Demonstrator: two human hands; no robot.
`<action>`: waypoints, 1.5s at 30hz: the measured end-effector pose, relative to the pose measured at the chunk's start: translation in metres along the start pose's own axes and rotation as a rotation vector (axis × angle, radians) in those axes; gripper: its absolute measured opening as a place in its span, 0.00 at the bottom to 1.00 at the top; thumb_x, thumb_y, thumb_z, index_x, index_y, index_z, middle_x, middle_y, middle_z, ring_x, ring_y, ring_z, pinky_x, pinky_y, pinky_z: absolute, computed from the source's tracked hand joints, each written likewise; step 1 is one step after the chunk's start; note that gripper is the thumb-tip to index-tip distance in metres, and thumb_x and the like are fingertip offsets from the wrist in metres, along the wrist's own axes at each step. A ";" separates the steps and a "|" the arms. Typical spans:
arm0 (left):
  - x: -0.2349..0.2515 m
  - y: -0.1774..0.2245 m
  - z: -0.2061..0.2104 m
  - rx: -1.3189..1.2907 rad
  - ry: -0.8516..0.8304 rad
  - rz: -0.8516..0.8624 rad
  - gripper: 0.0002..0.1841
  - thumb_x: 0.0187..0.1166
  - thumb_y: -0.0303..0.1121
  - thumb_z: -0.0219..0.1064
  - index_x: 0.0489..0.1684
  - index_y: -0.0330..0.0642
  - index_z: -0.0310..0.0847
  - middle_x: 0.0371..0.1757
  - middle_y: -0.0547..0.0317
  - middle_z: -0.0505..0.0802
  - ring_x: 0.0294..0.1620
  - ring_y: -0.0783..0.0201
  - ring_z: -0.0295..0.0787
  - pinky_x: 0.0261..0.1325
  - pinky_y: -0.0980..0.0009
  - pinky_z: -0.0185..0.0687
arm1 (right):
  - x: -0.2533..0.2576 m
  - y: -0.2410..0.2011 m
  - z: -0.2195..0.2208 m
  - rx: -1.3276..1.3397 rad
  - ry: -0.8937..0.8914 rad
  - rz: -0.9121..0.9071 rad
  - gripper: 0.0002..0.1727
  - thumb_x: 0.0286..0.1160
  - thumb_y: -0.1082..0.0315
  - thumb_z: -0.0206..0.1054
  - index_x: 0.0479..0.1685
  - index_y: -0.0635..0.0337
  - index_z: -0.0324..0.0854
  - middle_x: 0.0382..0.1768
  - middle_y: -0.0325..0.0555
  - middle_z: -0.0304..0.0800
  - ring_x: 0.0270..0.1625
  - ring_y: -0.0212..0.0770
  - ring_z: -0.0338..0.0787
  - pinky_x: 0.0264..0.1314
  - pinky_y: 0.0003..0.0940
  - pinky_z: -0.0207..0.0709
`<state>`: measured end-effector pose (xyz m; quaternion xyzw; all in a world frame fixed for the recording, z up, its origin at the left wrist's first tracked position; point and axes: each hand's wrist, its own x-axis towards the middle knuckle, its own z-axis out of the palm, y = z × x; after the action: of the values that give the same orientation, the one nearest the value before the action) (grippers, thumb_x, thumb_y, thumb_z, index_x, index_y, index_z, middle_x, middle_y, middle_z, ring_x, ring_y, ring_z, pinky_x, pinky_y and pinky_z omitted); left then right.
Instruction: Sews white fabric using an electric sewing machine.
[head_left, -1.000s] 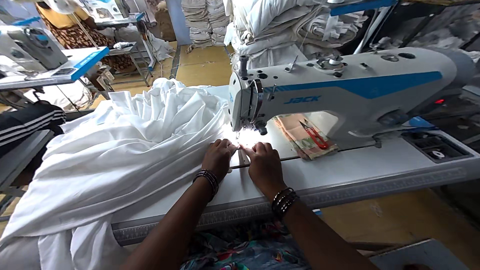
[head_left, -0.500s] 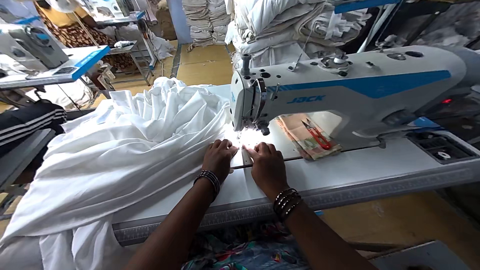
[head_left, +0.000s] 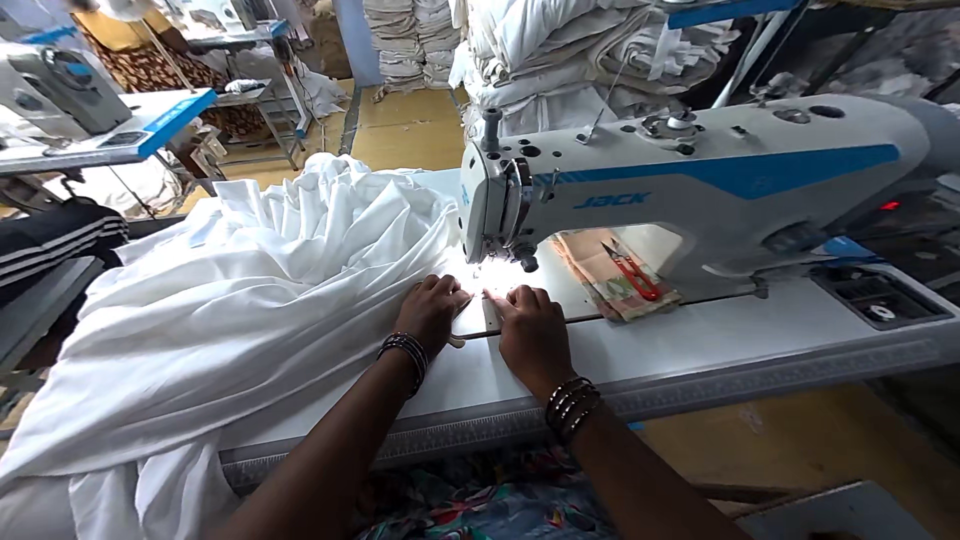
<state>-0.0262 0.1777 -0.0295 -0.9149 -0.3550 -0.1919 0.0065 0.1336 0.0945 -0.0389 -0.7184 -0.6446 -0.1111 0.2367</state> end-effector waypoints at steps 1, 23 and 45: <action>0.000 0.000 0.001 0.003 0.008 -0.002 0.16 0.75 0.21 0.70 0.55 0.51 0.95 0.53 0.53 0.93 0.55 0.50 0.89 0.59 0.55 0.86 | 0.000 0.000 0.000 -0.002 -0.004 0.000 0.24 0.68 0.78 0.68 0.59 0.41 0.94 0.47 0.49 0.89 0.58 0.52 0.87 0.48 0.48 0.77; 0.012 -0.002 0.001 0.013 0.005 -0.077 0.16 0.78 0.22 0.68 0.56 0.51 0.95 0.56 0.51 0.93 0.59 0.48 0.89 0.60 0.53 0.85 | -0.038 0.197 -0.058 -0.045 0.342 0.290 0.31 0.84 0.66 0.57 0.85 0.71 0.65 0.83 0.70 0.69 0.85 0.69 0.71 0.85 0.61 0.65; 0.010 -0.001 0.001 -0.012 0.029 -0.058 0.14 0.79 0.23 0.69 0.54 0.49 0.95 0.54 0.48 0.93 0.56 0.46 0.90 0.58 0.52 0.86 | -0.048 0.208 -0.054 -0.033 0.347 0.282 0.28 0.81 0.69 0.54 0.81 0.66 0.73 0.83 0.62 0.73 0.88 0.65 0.68 0.87 0.62 0.60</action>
<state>-0.0202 0.1853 -0.0271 -0.9015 -0.3800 -0.2072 0.0003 0.3385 0.0146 -0.0551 -0.7753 -0.4856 -0.2093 0.3454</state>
